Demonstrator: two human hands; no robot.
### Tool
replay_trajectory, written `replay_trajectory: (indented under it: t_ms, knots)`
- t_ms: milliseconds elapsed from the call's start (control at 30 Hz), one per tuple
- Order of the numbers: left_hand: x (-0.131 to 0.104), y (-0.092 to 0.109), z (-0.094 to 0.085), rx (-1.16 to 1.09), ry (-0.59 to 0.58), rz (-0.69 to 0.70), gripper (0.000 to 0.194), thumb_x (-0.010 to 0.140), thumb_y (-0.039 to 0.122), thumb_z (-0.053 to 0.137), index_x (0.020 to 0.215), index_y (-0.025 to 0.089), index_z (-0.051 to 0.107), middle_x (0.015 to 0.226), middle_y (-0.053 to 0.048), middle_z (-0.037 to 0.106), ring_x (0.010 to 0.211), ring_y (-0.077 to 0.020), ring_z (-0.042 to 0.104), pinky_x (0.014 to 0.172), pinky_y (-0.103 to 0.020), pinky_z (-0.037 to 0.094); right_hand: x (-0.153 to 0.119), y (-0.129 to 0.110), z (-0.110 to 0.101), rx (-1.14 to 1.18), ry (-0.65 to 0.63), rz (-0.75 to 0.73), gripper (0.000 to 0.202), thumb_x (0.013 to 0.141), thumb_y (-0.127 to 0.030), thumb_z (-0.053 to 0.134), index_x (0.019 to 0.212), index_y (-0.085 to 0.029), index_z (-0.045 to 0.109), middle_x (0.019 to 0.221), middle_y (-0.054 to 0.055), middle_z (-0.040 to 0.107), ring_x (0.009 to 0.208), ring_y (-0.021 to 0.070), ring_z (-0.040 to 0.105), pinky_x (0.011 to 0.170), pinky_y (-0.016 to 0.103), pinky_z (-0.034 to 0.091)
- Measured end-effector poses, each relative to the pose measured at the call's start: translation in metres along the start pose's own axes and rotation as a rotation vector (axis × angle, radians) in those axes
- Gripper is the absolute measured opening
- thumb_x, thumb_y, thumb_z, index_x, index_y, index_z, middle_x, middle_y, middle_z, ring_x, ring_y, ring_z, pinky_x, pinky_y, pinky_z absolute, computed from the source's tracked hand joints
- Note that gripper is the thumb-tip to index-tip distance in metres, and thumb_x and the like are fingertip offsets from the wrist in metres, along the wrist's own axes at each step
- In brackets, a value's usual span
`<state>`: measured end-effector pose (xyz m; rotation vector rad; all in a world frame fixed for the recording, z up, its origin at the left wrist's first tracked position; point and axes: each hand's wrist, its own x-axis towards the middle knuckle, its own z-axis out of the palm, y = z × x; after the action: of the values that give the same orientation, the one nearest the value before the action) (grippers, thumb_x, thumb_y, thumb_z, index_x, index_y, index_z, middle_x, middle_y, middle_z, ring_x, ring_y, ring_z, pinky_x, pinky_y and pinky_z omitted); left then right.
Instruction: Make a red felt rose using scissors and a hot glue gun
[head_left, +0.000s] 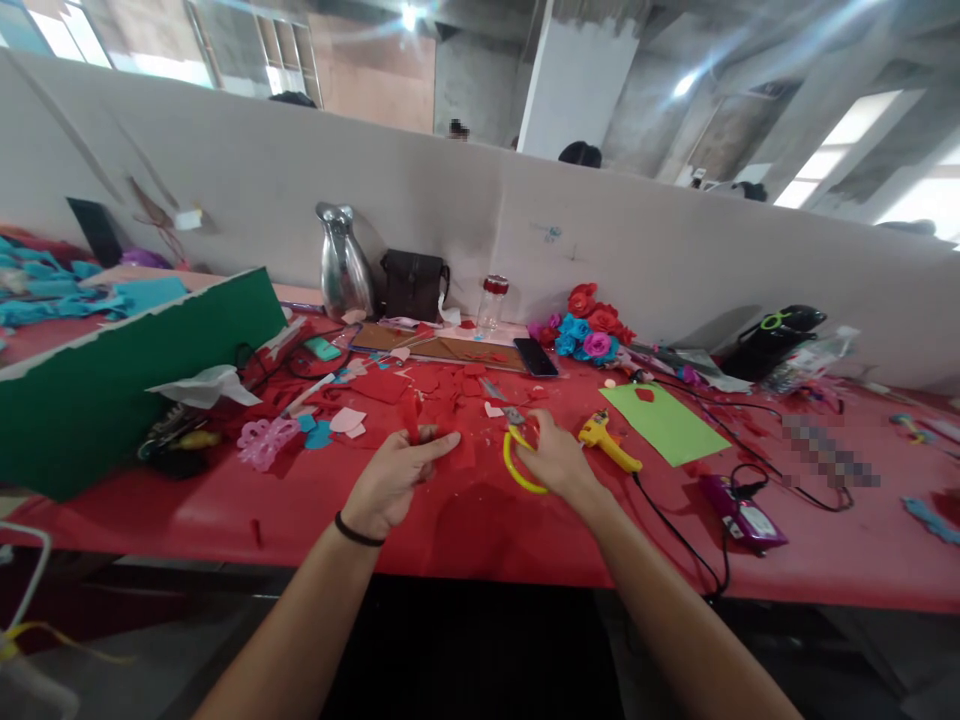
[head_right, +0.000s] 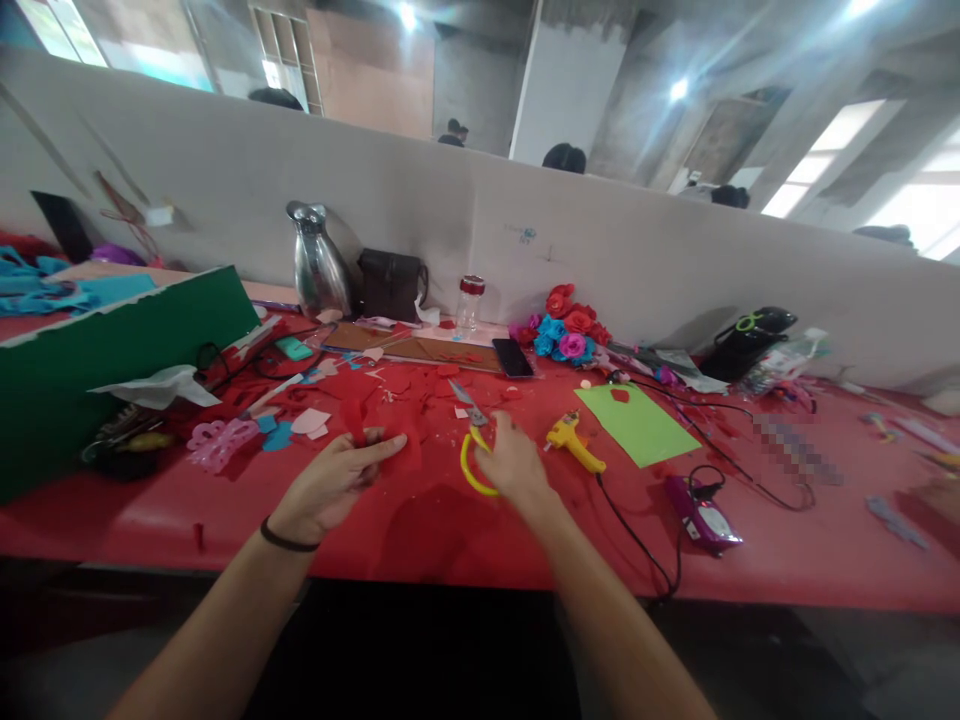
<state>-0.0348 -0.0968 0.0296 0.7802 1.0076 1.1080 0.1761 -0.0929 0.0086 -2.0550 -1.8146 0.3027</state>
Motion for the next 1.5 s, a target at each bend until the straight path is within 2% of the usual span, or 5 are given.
replay_trajectory:
  t_ms: [267, 633, 933, 1167, 1500]
  knots:
    - [0.001, -0.008, 0.000, -0.027, 0.065, -0.014, 0.032, 0.048, 0.021, 0.079, 0.067, 0.016, 0.054, 0.044, 0.011, 0.041, 0.033, -0.0001, 0.025, 0.037, -0.017, 0.013, 0.032, -0.017, 0.012, -0.374, 0.093, -0.124, 0.026, 0.088, -0.024, 0.044, 0.106, -0.015, 0.061, 0.112, 0.018, 0.059, 0.108, 0.0305, 0.051, 0.085, 0.039, 0.039]
    - [0.017, -0.017, -0.006, 0.266, 0.009, -0.150, 0.026, 0.058, 0.019, 0.074, 0.068, 0.018, 0.050, 0.038, 0.013, 0.032, 0.032, -0.0023, 0.021, 0.038, -0.020, 0.009, 0.010, 0.106, -0.040, -0.546, 0.018, 0.333, 0.042, 0.078, -0.024, 0.050, 0.117, -0.009, 0.053, 0.111, 0.020, 0.060, 0.105, 0.0314, 0.055, 0.083, 0.039, 0.041]
    - [0.039, -0.027, -0.008, 0.665, -0.006, -0.172, 0.013, 0.060, 0.017, 0.069, 0.058, 0.015, 0.055, 0.041, 0.007, 0.043, 0.037, -0.0054, 0.031, 0.040, -0.021, 0.020, 0.019, 0.105, -0.029, -0.553, -0.044, 0.312, 0.037, 0.079, -0.018, 0.047, 0.114, -0.009, 0.054, 0.104, 0.021, 0.061, 0.095, 0.0292, 0.063, 0.075, 0.035, 0.047]
    - [0.040, -0.028, -0.029, 0.847, -0.001, 0.055, 0.019, 0.063, 0.019, 0.064, 0.081, 0.015, 0.068, 0.069, -0.002, 0.067, 0.065, -0.0151, 0.058, 0.055, -0.023, 0.040, -0.008, 0.093, -0.051, -0.098, 0.255, 0.096, 0.034, 0.084, -0.036, 0.046, 0.103, -0.012, 0.059, 0.098, 0.016, 0.061, 0.097, 0.0286, 0.059, 0.081, 0.039, 0.047]
    - [0.024, -0.032, -0.029, 1.379, -0.066, 0.119, 0.020, 0.075, 0.030, 0.057, 0.078, 0.016, 0.070, 0.065, -0.005, 0.065, 0.062, -0.0164, 0.057, 0.054, -0.025, 0.034, -0.053, 0.017, -0.005, 0.519, -0.503, -0.094, 0.055, 0.078, -0.070, 0.042, 0.073, -0.017, 0.055, 0.050, 0.000, 0.056, 0.048, 0.0131, 0.054, 0.054, 0.026, 0.043]
